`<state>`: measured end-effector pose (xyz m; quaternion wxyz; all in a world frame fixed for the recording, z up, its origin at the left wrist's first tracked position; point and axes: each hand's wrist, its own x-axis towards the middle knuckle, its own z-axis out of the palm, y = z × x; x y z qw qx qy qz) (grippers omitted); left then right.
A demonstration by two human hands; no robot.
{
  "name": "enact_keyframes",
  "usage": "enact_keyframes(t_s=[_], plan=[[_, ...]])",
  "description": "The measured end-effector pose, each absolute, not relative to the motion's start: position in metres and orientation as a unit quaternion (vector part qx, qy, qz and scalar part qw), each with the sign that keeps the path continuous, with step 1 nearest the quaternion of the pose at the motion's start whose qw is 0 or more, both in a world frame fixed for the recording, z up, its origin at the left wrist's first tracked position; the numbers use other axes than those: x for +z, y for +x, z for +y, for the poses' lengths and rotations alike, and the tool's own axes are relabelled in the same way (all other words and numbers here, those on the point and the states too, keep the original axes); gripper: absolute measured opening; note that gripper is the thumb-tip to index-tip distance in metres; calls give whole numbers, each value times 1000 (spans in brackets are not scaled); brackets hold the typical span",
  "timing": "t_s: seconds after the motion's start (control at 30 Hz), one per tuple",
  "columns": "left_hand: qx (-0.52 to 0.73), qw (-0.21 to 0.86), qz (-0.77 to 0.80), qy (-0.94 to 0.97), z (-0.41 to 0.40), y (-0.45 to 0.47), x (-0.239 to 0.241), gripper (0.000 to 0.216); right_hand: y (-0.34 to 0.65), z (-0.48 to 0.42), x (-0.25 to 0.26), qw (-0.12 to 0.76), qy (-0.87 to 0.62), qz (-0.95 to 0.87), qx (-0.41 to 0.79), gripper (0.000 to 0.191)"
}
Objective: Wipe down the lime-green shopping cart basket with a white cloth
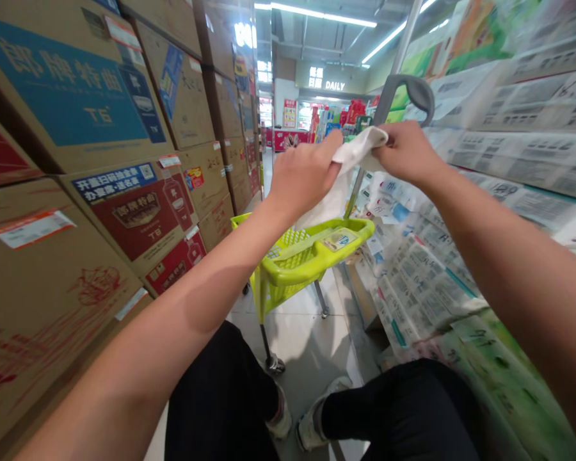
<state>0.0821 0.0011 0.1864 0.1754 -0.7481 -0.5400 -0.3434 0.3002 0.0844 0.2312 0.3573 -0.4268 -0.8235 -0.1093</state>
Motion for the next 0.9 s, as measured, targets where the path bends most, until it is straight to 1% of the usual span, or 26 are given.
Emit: enact_keyframes(t_s=[0.07,0.13,0.17,0.2,0.23,0.27,0.3,0.37,0.43,0.47,0.5,0.57,0.7,0.83,0.9], plan=[[-286,144,-524,-789,-17,82,162,37,313,73,216,287,-428,-855,-53,38],[-225,89,-504,-829,-38,80,134,36,326,63,199,168,-414,-894,46,23],[-206,59,-493,-843,-49,79,121,37,331,58,191,108,-395,-907,100,22],[-189,30,-470,-862,-60,77,109,36,334,54,183,65,-373,-914,146,24],[-179,13,-427,-886,-69,74,98,37,335,50,174,48,-353,-918,178,30],[-183,-2,-395,-900,-77,72,89,46,332,46,166,56,-341,-919,190,36],[-197,-8,-380,-904,-83,70,80,59,327,43,156,85,-337,-920,182,41],[-264,10,-408,-874,-88,68,65,77,312,40,132,168,-335,-919,122,44],[-342,53,-482,-805,-84,69,51,76,293,38,105,229,-313,-920,52,45],[-366,74,-518,-769,-80,70,44,72,284,39,93,235,-296,-925,26,48],[-375,93,-547,-742,-77,70,39,70,277,39,81,229,-285,-931,5,50],[-354,124,-589,-716,-70,71,31,70,265,41,66,193,-294,-936,-27,53],[-269,150,-628,-715,-59,66,29,75,253,47,67,116,-374,-917,-71,57],[-199,125,-655,-718,-44,48,34,64,253,60,77,78,-420,-902,-58,61],[-169,120,-647,-734,-35,34,36,67,261,71,76,71,-448,-891,-38,62]])
